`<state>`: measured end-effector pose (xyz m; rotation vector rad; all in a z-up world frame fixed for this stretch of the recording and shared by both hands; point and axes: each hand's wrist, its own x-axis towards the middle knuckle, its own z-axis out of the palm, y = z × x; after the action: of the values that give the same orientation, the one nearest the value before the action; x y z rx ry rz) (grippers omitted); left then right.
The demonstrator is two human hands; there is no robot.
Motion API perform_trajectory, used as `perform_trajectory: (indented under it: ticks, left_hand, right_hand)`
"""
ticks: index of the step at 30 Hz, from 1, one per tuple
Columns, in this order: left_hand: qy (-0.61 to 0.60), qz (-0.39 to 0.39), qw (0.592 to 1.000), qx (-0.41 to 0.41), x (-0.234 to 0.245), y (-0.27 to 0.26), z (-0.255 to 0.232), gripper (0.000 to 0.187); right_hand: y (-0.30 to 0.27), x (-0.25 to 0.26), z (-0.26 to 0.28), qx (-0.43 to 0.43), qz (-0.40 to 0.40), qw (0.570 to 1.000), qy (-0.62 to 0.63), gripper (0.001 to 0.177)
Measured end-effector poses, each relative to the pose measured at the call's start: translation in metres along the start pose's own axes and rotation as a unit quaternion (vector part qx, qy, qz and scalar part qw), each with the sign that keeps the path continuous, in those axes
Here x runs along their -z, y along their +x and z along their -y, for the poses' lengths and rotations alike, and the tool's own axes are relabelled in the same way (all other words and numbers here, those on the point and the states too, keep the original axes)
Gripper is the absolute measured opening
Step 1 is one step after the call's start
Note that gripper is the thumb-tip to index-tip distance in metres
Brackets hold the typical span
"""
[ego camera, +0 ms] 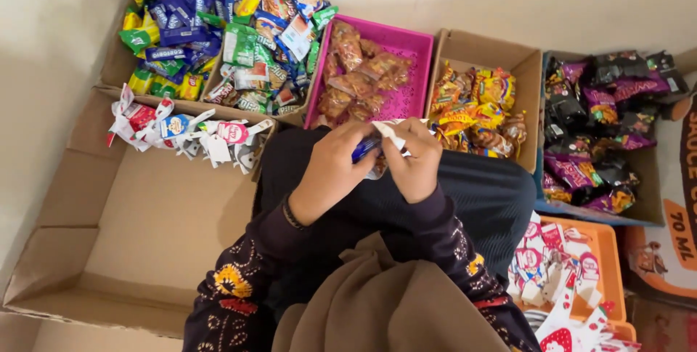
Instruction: Packing various snack items into small decorative plastic bags for gifts or souvenirs.
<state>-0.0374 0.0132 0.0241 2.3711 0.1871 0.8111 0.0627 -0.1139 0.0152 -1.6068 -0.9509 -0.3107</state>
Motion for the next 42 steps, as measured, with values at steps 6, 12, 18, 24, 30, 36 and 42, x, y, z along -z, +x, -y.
perform_trajectory:
  ticks: [6,12,18,24,30,36,42]
  left_hand:
    - [-0.117,-0.119,0.985,-0.046,-0.013,0.003,-0.031,0.033]
    - [-0.111,-0.192,0.971,-0.084,0.000,-0.004,-0.033,0.028]
    - [-0.244,0.097,0.939,0.223,-0.051,-0.041,0.040,0.032]
    - [-0.184,0.209,0.957,0.083,-0.083,-0.048,0.001,0.090]
    - [-0.190,0.020,0.981,-0.037,-0.150,-0.055,-0.028,0.086]
    - [-0.154,-0.047,0.987,-0.008,-0.165,-0.074,-0.023,0.064]
    - [-0.110,0.062,0.989,0.079,-0.130,-0.077,-0.037,0.059]
  right_hand:
    - [-0.008,0.019,0.004,-0.003,-0.027,1.000,-0.007,0.014]
    - [-0.003,0.053,0.011,-0.017,-0.064,0.998,-0.006,0.022]
    - [0.005,0.083,0.033,-0.006,-0.099,0.994,-0.051,0.039]
    - [-0.008,0.104,0.031,-0.013,-0.123,0.990,-0.075,0.044]
    - [-0.021,0.112,0.045,0.005,-0.108,0.990,-0.086,0.025]
    - [-0.039,0.133,0.068,0.036,-0.118,0.988,-0.091,0.021]
    - [-0.074,0.107,0.065,0.056,0.012,0.978,-0.203,0.058]
